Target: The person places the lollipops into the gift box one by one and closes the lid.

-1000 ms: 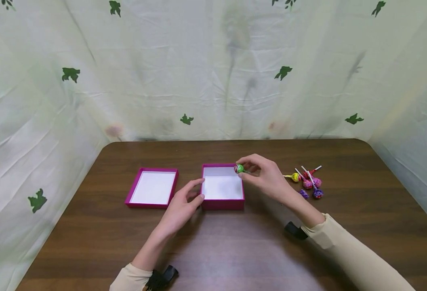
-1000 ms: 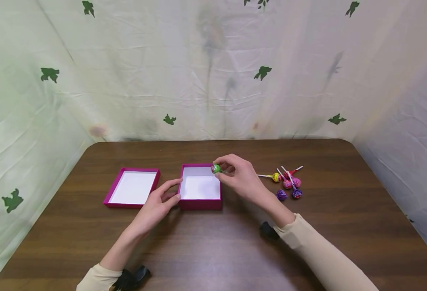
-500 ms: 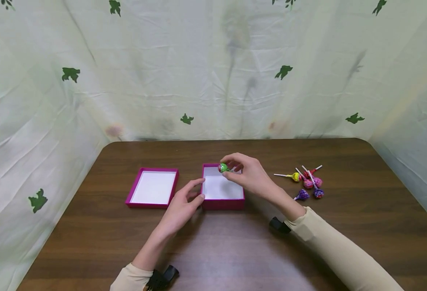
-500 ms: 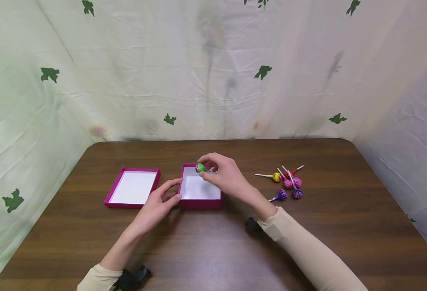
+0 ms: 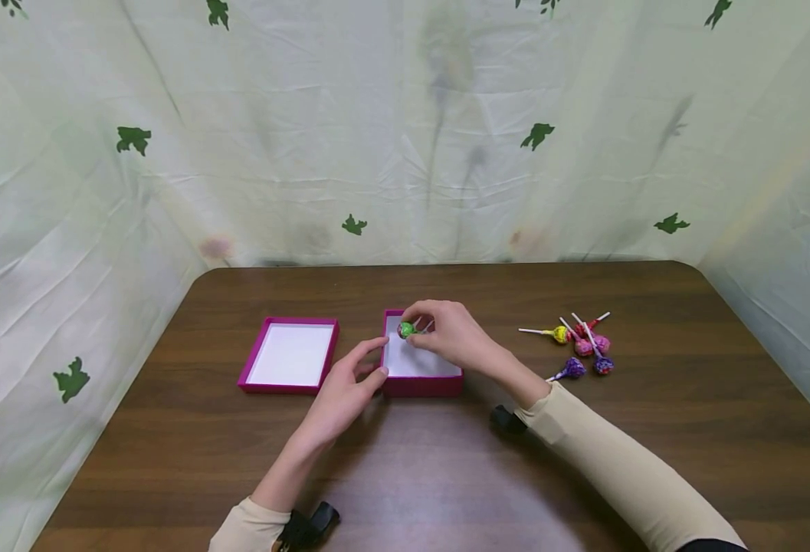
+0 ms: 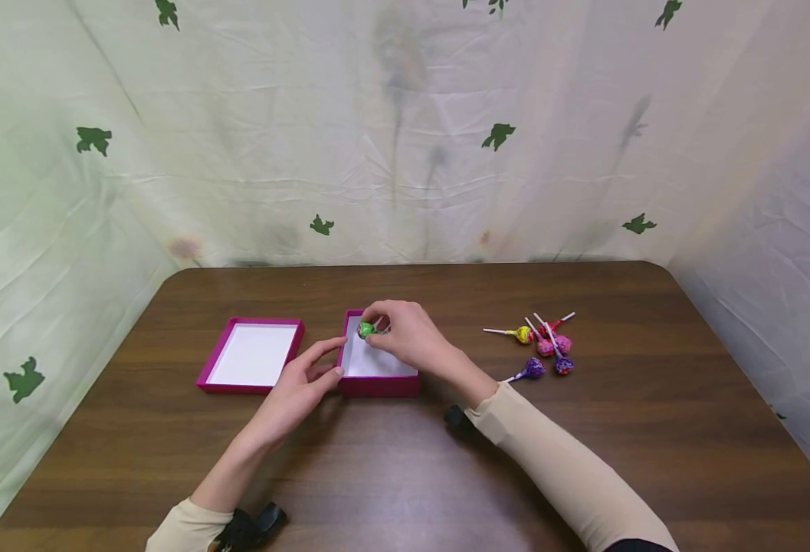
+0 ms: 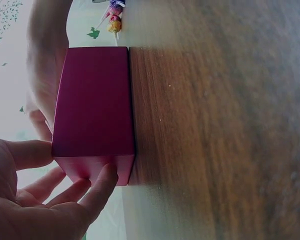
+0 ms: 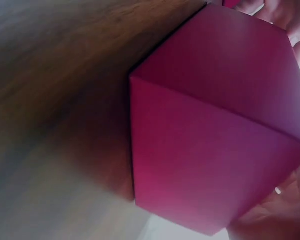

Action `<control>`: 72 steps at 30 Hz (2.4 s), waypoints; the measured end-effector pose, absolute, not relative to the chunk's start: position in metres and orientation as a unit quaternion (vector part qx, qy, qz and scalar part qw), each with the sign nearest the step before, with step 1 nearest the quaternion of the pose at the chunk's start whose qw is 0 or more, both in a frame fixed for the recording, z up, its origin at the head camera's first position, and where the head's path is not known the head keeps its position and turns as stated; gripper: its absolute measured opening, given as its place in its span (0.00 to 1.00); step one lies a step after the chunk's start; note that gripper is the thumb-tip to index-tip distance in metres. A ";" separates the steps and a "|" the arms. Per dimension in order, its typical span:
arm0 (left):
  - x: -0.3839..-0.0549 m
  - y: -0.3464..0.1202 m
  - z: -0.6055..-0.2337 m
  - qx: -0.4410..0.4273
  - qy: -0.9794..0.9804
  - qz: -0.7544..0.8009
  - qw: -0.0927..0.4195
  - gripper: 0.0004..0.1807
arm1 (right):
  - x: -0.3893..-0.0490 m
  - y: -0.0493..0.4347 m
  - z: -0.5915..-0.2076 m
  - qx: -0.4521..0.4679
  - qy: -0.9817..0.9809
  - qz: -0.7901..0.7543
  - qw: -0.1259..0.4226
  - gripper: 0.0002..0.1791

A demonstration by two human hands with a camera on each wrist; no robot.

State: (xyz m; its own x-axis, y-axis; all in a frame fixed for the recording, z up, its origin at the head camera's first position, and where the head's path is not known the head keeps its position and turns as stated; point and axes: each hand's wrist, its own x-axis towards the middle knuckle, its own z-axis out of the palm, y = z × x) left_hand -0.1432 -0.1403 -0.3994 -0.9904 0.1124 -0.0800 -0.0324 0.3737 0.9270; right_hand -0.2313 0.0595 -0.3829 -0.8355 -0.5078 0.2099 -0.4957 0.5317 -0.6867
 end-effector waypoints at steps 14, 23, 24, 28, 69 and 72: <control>-0.143 -0.140 -0.399 0.021 0.817 0.572 0.062 0.25 | -0.237 0.037 -0.386 -0.266 0.917 -0.294 0.027 0.12; -0.144 -0.141 -0.398 0.019 0.818 0.572 0.056 0.25 | -0.237 0.028 -0.390 -0.256 0.930 -0.266 -0.001 0.11; -0.144 -0.141 -0.398 0.019 0.817 0.573 0.056 0.25 | -0.238 0.027 -0.390 -0.256 0.929 -0.267 0.002 0.11; -0.143 -0.141 -0.399 0.017 0.817 0.574 0.056 0.25 | -0.238 0.025 -0.392 -0.253 0.928 -0.273 0.015 0.10; -0.144 -0.139 -0.400 0.003 0.820 0.569 0.062 0.25 | -0.212 0.068 -0.350 -0.236 0.904 -0.358 -0.003 0.13; -0.144 -0.139 -0.400 0.002 0.818 0.571 0.063 0.25 | -0.206 0.078 -0.344 -0.233 0.904 -0.360 -0.008 0.13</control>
State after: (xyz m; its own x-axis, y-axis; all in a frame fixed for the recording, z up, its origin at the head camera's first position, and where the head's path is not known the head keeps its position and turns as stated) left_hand -0.1435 -0.1393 -0.3998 -0.9921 0.0745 -0.1013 -0.0694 0.3470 0.9353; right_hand -0.2059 0.0780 -0.3436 -0.8914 -0.4153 0.1815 -0.4265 0.6329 -0.6462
